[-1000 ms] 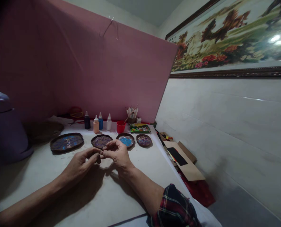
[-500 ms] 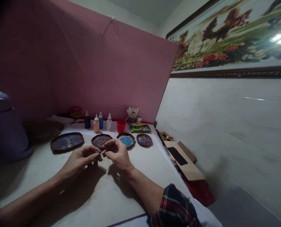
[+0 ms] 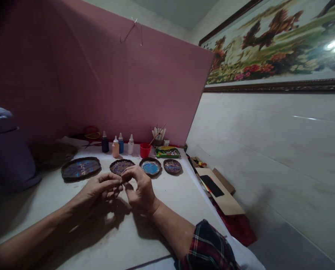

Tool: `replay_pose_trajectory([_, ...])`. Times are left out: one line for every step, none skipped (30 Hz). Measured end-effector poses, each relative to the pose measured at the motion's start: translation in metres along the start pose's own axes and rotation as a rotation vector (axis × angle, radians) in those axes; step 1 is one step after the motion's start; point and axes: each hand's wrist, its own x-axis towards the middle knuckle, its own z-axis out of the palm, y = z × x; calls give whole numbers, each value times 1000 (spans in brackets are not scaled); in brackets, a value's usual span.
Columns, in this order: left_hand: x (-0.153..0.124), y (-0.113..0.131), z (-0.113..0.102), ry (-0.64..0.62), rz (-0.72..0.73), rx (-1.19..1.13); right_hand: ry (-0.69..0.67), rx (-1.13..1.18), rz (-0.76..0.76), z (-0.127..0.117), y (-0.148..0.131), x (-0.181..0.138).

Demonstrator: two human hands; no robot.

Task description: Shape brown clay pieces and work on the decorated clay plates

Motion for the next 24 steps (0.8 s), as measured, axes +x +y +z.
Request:
replay_pose_trajectory([0, 0, 0, 11, 0, -8, -12, -34, -48, -2, -1, 0])
replay_pose_trajectory([0, 1, 0, 17, 3, -20, -31, -67, -101, -4, -2, 1])
replay_pose_trajectory([1, 1, -1, 17, 10, -30, -58, -99, -157, -6, -3, 1])
replay_pose_trajectory([1, 1, -2, 11, 26, -38, -90, -131, -220, -8, -3, 2])
replay_pose_trajectory([2, 0, -4, -2, 48, -45, -130, -165, -288, -10, -3, 2])
replay_pose_trajectory([2, 0, -5, -19, 68, -54, -173, -203, -359, -12, -2, 3])
replay_pose_trajectory([3, 0, -7, -36, 81, -64, -212, -246, -430, -14, -2, 3])
replay_pose_trajectory([4, 0, -8, -48, 87, -78, -245, -291, -497, -15, -1, 4])
replay_pose_trajectory([4, 0, -9, -53, 89, -93, -275, -338, -558, -16, 1, 4])
replay_pose_trajectory([4, 0, -11, -52, 91, -104, -303, -383, -607, -17, 2, 5])
replay_pose_trajectory([4, 0, -11, -46, 96, -106, -324, -425, -644, -17, 3, 5])
replay_pose_trajectory([4, 0, -12, -39, 107, -99, -342, -459, -674, -18, 3, 5])
replay_pose_trajectory([4, 1, -12, -35, 122, -85, -362, -486, -696, -18, 4, 5])
replay_pose_trajectory([3, 2, -12, -32, 138, -66, -379, -507, -713, -18, 4, 5])
replay_pose_trajectory([2, 3, -11, -31, 151, -44, -391, -524, -727, -18, 4, 6])
replay_pose_trajectory([2, 3, -11, -27, 163, -19, -403, -538, -737, -19, 3, 6])
replay_pose_trajectory([2, 4, -11, -22, 179, 8, -417, -551, -743, -19, 3, 6])
replay_pose_trajectory([2, 5, -12, -18, 199, 38, -431, -565, -747, -20, 4, 6])
replay_pose_trajectory([2, 5, -13, -15, 224, 71, -443, -579, -749, -20, 4, 6])
replay_pose_trajectory([3, 5, -14, -16, 252, 104, -451, -590, -753, -21, 5, 6])
replay_pose_trajectory([4, 5, -15, -18, 281, 137, -456, -597, -760, -21, 6, 6])
replay_pose_trajectory([5, 4, -17, -20, 308, 170, -455, -602, -769, -21, 7, 6])
replay_pose_trajectory([6, 4, -18, -22, 332, 202, -452, -606, -780, -21, 9, 5])
replay_pose_trajectory([7, 4, -19, -20, 349, 231, -448, -613, -789, -21, 10, 5])
